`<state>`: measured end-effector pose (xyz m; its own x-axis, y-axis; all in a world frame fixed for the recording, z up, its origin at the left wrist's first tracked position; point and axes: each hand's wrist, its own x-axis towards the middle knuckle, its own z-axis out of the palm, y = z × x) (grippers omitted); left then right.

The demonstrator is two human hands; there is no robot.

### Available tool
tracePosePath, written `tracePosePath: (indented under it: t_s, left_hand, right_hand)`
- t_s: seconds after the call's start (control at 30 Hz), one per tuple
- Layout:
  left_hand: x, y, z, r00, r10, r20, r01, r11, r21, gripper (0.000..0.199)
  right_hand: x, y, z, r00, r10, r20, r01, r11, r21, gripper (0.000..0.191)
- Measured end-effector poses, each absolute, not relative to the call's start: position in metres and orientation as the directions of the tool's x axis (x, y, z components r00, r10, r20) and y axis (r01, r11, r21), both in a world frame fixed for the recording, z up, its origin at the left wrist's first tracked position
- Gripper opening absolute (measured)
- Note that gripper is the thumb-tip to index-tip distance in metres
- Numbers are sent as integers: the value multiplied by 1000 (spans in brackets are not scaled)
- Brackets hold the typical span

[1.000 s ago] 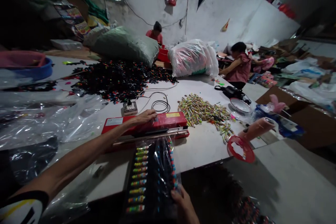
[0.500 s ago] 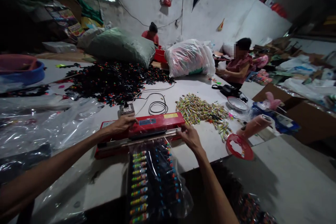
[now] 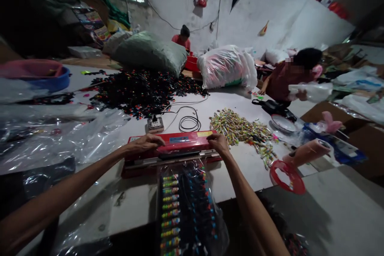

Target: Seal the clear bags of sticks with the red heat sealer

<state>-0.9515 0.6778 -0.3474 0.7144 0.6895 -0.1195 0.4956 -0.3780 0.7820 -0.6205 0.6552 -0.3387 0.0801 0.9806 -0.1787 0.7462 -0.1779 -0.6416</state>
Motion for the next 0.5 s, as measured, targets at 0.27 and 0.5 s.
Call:
tracePosePath:
  t_s: [0.27, 0.5]
  left_hand:
    - [-940, 686, -353, 590, 807, 26, 721, -541, 433, 24]
    - [-945, 692, -375, 500, 865, 44, 803, -482, 350, 26]
  right_hand:
    - [-635, 663, -337, 319, 946, -60, 632, -260, -730, 34]
    - [-708, 626, -325, -182, 983, -11, 854, 152, -498, 27]
